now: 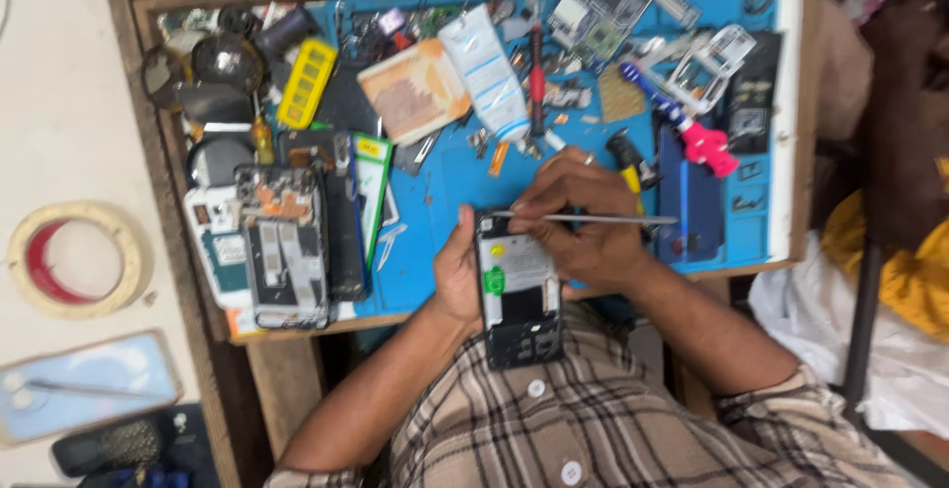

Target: The person uses a yellow-handled screwdriver to tighten screws on the back of a disassembled smartphone, then switches to a metal spudger to pry and adjust internal components near the battery and camera area. The work continues with repeated prying and repositioning of small parts inside the phone chassis.

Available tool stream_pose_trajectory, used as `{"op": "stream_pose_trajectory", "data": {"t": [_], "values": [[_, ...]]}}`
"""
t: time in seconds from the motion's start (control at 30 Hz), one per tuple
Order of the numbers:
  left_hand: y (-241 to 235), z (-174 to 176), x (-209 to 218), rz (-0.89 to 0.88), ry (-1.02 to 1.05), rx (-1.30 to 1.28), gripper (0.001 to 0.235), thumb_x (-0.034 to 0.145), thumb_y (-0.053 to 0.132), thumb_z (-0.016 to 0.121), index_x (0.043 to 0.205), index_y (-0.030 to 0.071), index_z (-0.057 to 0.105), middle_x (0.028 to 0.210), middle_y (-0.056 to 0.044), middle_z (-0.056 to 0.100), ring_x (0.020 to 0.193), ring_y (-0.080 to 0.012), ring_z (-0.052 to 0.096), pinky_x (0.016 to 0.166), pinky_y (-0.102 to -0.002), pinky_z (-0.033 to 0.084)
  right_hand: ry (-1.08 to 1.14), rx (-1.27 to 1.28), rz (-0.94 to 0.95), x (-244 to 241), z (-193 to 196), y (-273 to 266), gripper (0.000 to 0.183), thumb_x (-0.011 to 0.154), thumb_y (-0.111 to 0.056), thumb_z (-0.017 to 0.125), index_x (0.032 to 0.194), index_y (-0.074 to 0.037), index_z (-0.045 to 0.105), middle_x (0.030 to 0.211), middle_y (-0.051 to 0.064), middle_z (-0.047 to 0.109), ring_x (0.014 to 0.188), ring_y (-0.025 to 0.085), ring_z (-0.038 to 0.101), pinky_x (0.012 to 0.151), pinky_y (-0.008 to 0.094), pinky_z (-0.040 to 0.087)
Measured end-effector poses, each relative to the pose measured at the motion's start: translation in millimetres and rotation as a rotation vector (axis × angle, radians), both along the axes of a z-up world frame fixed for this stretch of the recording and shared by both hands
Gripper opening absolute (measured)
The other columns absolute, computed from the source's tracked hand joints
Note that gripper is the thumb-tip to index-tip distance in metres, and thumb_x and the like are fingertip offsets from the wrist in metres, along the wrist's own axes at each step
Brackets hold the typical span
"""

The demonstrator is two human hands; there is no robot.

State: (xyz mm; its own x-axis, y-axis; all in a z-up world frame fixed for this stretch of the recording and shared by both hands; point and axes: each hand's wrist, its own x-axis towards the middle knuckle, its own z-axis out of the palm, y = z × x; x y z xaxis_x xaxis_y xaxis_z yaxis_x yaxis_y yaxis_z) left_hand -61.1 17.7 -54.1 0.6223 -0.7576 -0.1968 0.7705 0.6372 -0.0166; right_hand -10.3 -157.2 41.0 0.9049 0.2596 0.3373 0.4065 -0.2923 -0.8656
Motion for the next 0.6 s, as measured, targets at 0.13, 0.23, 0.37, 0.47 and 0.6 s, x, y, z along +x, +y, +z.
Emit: {"op": "stream_pose_trajectory", "data": {"t": [0.13, 0.23, 0.37, 0.47, 0.6], "values": [[-3, 14, 13, 0.003, -0.102, -0.101, 0.094, 0.102, 0.079, 0.034, 0.145, -0.004, 0.051, 0.127, -0.031, 0.063, 0.111, -0.0417, 0.069, 0.095, -0.051, 0.059, -0.003, 0.116, -0.047, -1, 5, -5, 0.013, 0.09, -0.008, 0.082, 0.093, -0.005, 0.069, 0.092, 0.008, 0.073, 0.088, 0.021, 0.069, 0.083, 0.034, 0.053], [-6, 25, 17, 0.023, -0.108, -0.058, 0.097, 0.1, 0.078, 0.033, 0.146, -0.006, 0.05, 0.129, -0.026, 0.064, 0.109, -0.038, 0.069, 0.09, -0.048, 0.06, 0.037, 0.253, -0.136, -3, 7, -8, 0.013, 0.094, -0.009, 0.079, 0.099, -0.005, 0.068, 0.09, 0.007, 0.073, 0.086, 0.018, 0.068, 0.08, 0.032, 0.054], [-3, 30, 20, -0.002, -0.052, -0.052, 0.099, 0.096, 0.078, 0.033, 0.149, -0.004, 0.048, 0.128, -0.02, 0.063, 0.109, -0.0337, 0.068, 0.09, -0.048, 0.061, 0.162, 0.207, -0.173, -1, 8, -13, 0.014, 0.098, -0.011, 0.072, 0.109, -0.002, 0.07, 0.096, 0.01, 0.075, 0.087, 0.019, 0.069, 0.073, 0.032, 0.058], [-4, 21, 20, 0.027, -0.089, -0.108, 0.099, 0.099, 0.078, 0.035, 0.152, -0.005, 0.046, 0.133, -0.021, 0.062, 0.114, -0.0346, 0.067, 0.094, -0.048, 0.059, -0.012, -0.032, -0.086, 4, 6, -18, 0.01, 0.104, -0.005, 0.069, 0.114, -0.002, 0.068, 0.105, 0.012, 0.075, 0.098, 0.021, 0.069, 0.086, 0.032, 0.057], [1, 20, 19, 0.063, -0.074, -0.166, 0.102, 0.1, 0.078, 0.036, 0.157, -0.006, 0.041, 0.135, -0.021, 0.063, 0.117, -0.0343, 0.067, 0.1, -0.048, 0.059, 0.126, 0.051, -0.113, 3, 10, -21, 0.011, 0.105, -0.001, 0.065, 0.116, 0.0, 0.066, 0.105, 0.015, 0.072, 0.097, 0.019, 0.069, 0.085, 0.03, 0.058]]}}
